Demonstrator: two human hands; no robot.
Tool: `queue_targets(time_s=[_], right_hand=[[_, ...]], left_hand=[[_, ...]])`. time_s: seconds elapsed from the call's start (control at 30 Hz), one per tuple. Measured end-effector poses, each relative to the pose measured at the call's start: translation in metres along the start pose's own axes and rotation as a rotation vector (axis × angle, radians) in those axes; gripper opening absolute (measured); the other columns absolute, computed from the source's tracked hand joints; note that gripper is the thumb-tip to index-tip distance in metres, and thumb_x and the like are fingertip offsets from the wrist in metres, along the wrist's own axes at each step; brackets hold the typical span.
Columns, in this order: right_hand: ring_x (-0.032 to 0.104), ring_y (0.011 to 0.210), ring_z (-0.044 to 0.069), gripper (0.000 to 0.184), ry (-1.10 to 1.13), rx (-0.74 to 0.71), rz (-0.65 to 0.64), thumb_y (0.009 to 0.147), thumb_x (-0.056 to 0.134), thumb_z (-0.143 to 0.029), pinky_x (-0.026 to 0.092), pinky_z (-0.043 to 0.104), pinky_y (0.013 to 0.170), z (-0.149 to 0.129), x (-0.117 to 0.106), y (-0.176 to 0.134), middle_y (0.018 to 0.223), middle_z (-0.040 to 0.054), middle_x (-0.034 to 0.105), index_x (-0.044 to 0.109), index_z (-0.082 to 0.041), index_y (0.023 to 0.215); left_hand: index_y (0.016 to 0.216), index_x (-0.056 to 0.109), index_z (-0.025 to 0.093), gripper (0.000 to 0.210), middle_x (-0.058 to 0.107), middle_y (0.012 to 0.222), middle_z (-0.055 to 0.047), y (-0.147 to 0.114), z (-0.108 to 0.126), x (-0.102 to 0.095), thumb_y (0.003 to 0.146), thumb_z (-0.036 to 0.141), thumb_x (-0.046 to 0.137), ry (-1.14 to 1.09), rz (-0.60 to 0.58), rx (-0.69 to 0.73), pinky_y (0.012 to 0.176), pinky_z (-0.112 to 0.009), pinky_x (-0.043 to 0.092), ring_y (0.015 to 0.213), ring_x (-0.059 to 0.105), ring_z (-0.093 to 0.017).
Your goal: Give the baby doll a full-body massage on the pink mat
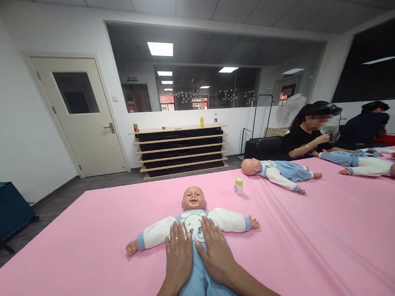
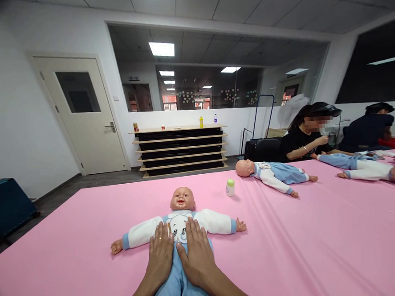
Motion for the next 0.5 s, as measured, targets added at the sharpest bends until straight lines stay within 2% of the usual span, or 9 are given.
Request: queue_targets(time_s=[0.1,0.23,0.3,0.4,0.5], right_hand=[[-0.002,0.147,0.026,0.078,0.004,0.070,-0.010,0.096,0.019,-0.062,0.009,0.050,0.121,0.001,0.002,-0.010,0.157,0.0048,-0.003,0.007,-0.011,0.153],[-0.006,0.146,0.028,0.086,-0.030,0.140,-0.107,0.093,0.019,-0.065,0.009,0.050,0.121,-0.006,-0.001,-0.035,0.156,0.0086,-0.007,0.006,-0.004,0.152],[-0.008,0.145,0.029,0.089,-0.073,0.127,-0.155,0.092,0.020,-0.067,0.006,0.051,0.121,-0.012,-0.005,-0.045,0.156,0.0101,-0.008,0.007,-0.003,0.152],[-0.009,0.145,0.030,0.087,-0.125,-0.021,-0.170,0.093,0.023,-0.066,0.002,0.053,0.120,-0.021,-0.011,-0.049,0.156,0.0101,-0.007,0.008,-0.005,0.152],[-0.006,0.147,0.028,0.077,-0.123,-0.217,-0.144,0.096,0.025,-0.061,0.004,0.053,0.120,-0.025,-0.015,-0.034,0.157,0.0061,-0.005,0.006,-0.013,0.153]], left_hand=[[0.152,0.021,0.011,0.061,0.011,0.158,-0.015,0.000,-0.001,0.000,0.099,0.042,0.018,-0.012,0.000,0.003,0.116,-0.056,0.011,0.147,0.006,-0.027],[0.152,0.022,0.014,0.059,0.010,0.158,-0.013,-0.001,0.002,-0.002,0.100,0.042,0.018,-0.046,-0.007,0.014,0.117,-0.054,0.010,0.147,0.003,-0.025],[0.152,0.023,0.016,0.057,0.010,0.158,-0.012,-0.002,0.003,-0.003,0.100,0.041,0.019,-0.068,0.009,0.027,0.117,-0.053,0.009,0.147,0.003,-0.025],[0.152,0.023,0.019,0.056,0.012,0.158,-0.011,-0.003,0.002,-0.003,0.100,0.040,0.020,-0.100,0.029,0.033,0.118,-0.053,0.008,0.147,0.005,-0.024],[0.151,0.024,0.019,0.054,0.013,0.158,-0.010,-0.004,0.000,-0.004,0.100,0.035,0.016,-0.129,0.022,0.048,0.119,-0.051,0.007,0.147,0.004,-0.022]])
Point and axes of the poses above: each hand's wrist, its own y-axis towards the middle knuckle, its own x-axis out of the palm, z = x × y, the point moved 1 cm from there along y, towards the middle knuckle
